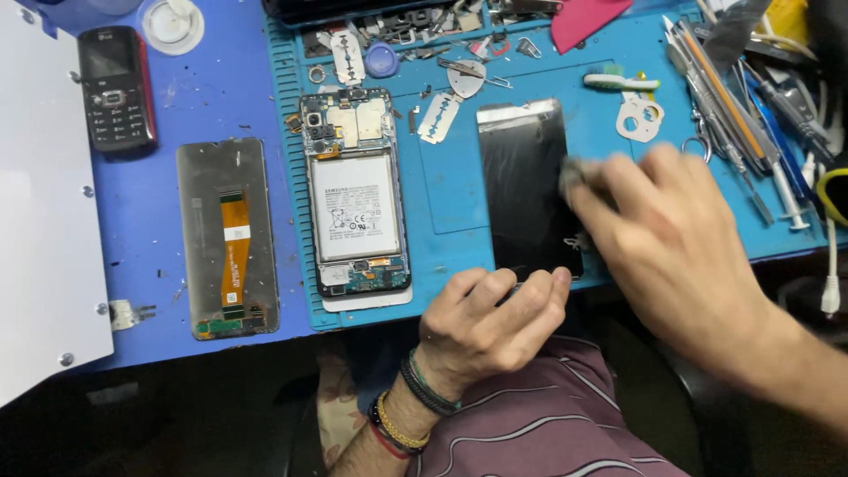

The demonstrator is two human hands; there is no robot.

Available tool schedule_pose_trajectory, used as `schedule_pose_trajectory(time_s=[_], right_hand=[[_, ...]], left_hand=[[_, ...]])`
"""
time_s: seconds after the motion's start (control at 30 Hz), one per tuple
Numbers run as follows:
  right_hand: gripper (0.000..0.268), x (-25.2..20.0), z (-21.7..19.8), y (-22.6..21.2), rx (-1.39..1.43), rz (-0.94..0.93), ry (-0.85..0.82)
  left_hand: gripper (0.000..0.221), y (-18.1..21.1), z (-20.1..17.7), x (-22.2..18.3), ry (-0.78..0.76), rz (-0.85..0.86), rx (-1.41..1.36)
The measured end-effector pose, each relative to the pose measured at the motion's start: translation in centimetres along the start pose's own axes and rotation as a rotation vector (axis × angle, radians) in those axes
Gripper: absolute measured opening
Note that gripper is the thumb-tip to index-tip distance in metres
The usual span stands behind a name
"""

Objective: The person wipes a detached smartphone screen with a cloth on a blue workbench. They repeatedly rub the surface, flip the screen over to clean the other side, and occasionally reach for a spray bottle to apply liquid before continuing to wipe.

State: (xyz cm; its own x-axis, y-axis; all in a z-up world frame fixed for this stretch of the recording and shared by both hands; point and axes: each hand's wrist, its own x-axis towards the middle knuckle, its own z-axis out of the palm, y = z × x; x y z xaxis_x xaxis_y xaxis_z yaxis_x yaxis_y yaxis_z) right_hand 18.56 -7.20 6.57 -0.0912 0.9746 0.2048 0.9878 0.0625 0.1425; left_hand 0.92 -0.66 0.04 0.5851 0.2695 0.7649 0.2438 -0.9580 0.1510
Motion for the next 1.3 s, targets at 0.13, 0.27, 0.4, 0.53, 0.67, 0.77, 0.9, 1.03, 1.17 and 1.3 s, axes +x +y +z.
schedule_pose_trajectory(time_s=[0.13, 0.27, 0.4, 0.53, 0.67, 0.77, 0.9, 1.03, 1.17, 1.3], right_hand=[[0.045, -1.7, 0.0, -0.2, -0.020, -0.015, -0.121], [0.038, -1.2, -0.1, 0.1, -0.026, -0.012, -0.004], [0.046, -6.0, -2.5, -0.2, 0.242, -0.071, -0.227], [0.049, -7.1, -3.3, 0.0, 0.454, 0.097, -0.111], [0.048, -7.4, -2.1, -0.7, 0.314, 0.078, -0.048], [0.042, -6.6, -1.3, -1.3, 0.265, 0.013, -0.036], [0.038, -4.7, 0.0, -1.1, 0.004, -0.070, 0.024], [0.030, -2.6, 0.9, 0.5, -0.081, -0.034, 0.096], [0.046, -4.5, -0.6, -0.6, -0.004, -0.099, -0.063], [0.029, -2.5, -0.1, -0.8, -0.121, -0.107, 0.032]], left_hand=[[0.009, -0.1, 0.0, -0.1, -0.011, -0.006, -0.002], [0.012, 0.2, 0.4, -0.1, -0.013, 0.008, -0.004], [0.013, 0.2, 0.2, -0.3, -0.026, 0.003, -0.002], [0.015, 0.2, 0.1, -0.5, -0.031, 0.027, 0.020], [0.014, 0.4, -0.7, -1.0, -0.050, 0.058, -0.001], [0.021, 0.8, -1.1, -1.8, -0.086, 0.040, -0.038], [0.023, 1.6, -0.8, -2.6, -0.072, -0.070, -0.095], [0.025, 1.8, -0.6, -2.3, -0.055, -0.094, -0.049], [0.025, 1.5, 0.0, -2.9, -0.011, -0.084, -0.072], [0.024, 1.4, 0.5, -3.3, 0.025, -0.029, 0.024]])
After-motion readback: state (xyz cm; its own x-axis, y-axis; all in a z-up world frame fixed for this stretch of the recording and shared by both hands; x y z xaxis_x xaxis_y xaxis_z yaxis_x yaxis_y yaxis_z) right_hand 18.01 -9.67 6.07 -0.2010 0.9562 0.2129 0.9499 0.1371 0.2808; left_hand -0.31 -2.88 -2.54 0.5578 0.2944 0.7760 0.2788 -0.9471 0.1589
